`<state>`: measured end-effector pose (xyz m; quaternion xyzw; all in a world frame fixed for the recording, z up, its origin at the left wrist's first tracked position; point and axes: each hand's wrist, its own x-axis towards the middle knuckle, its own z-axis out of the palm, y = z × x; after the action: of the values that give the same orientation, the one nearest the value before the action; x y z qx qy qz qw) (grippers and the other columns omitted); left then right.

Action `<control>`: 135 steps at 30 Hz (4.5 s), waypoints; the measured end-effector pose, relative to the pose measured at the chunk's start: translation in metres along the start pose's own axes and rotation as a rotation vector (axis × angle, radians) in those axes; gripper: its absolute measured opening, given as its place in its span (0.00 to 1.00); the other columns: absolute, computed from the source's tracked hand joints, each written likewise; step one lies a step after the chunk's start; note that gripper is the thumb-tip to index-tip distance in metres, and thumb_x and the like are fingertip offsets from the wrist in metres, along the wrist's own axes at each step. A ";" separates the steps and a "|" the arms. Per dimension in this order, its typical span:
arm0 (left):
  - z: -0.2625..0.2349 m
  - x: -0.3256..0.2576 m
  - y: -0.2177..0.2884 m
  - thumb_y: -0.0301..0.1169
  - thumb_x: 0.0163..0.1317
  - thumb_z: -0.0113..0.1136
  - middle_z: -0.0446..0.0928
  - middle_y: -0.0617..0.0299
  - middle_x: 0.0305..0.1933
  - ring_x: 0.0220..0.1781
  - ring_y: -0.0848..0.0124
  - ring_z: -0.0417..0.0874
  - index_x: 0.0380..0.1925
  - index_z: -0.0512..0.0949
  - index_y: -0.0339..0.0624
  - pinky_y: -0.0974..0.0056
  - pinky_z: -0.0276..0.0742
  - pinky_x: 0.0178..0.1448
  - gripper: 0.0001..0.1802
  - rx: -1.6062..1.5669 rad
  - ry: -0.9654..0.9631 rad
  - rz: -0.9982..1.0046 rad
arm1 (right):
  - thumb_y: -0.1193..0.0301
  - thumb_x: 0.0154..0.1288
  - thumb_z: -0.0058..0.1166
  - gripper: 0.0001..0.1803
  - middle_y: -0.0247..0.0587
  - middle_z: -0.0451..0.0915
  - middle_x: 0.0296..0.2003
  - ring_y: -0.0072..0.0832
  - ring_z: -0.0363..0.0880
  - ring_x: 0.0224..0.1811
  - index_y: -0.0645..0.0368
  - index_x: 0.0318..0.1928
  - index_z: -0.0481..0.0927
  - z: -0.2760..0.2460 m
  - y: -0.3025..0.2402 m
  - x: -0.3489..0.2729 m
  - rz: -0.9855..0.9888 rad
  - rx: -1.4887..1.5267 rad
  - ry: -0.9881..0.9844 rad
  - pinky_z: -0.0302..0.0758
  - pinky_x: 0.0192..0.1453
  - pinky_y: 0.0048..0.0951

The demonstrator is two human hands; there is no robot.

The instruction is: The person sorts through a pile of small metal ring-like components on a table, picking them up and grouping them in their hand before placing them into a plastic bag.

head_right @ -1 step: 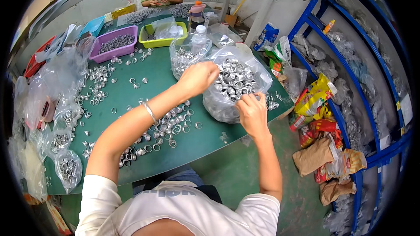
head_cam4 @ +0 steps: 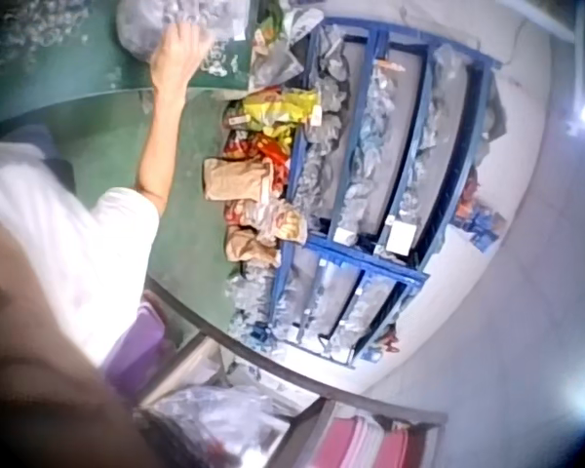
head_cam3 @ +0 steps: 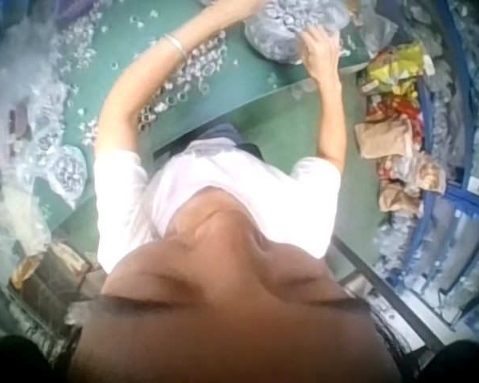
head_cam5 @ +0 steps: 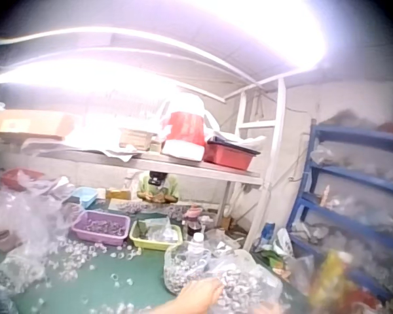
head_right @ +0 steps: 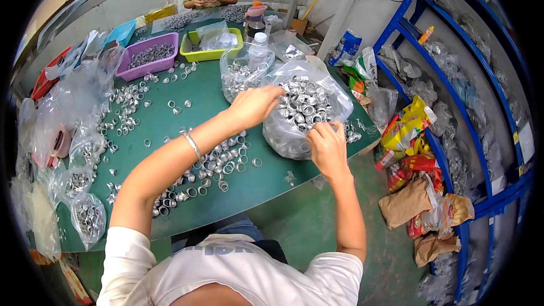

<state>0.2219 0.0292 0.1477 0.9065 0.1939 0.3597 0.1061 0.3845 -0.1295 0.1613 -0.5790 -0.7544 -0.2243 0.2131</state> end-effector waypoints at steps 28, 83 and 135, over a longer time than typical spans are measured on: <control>-0.024 -0.180 -0.028 0.24 0.56 0.57 0.70 0.51 0.56 0.55 0.53 0.73 0.52 0.70 0.38 0.57 0.69 0.59 0.21 -0.178 -0.133 -0.389 | 0.79 0.55 0.54 0.18 0.50 0.74 0.45 0.44 0.71 0.50 0.64 0.49 0.73 0.107 -0.106 -0.021 0.186 0.671 -0.114 0.66 0.53 0.38; -0.014 -0.025 -0.026 0.22 0.52 0.58 0.71 0.52 0.50 0.53 0.56 0.74 0.39 0.77 0.39 0.56 0.68 0.60 0.12 -0.373 0.218 0.256 | 0.64 0.57 0.57 0.27 0.46 0.65 0.59 0.46 0.57 0.66 0.59 0.56 0.70 0.024 -0.069 0.019 0.180 -0.085 0.008 0.44 0.65 0.56; -0.013 -0.240 0.029 0.31 0.54 0.55 0.55 0.51 0.68 0.69 0.48 0.55 0.51 0.74 0.43 0.38 0.53 0.65 0.22 0.138 -0.536 -0.297 | 0.75 0.60 0.52 0.21 0.52 0.71 0.53 0.47 0.66 0.57 0.64 0.54 0.70 0.170 -0.094 0.013 0.324 0.688 -0.179 0.62 0.60 0.40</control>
<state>0.0613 -0.0993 0.0204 0.9358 0.3133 0.0746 0.1432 0.2801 -0.0409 0.0230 -0.6025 -0.6999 0.1299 0.3608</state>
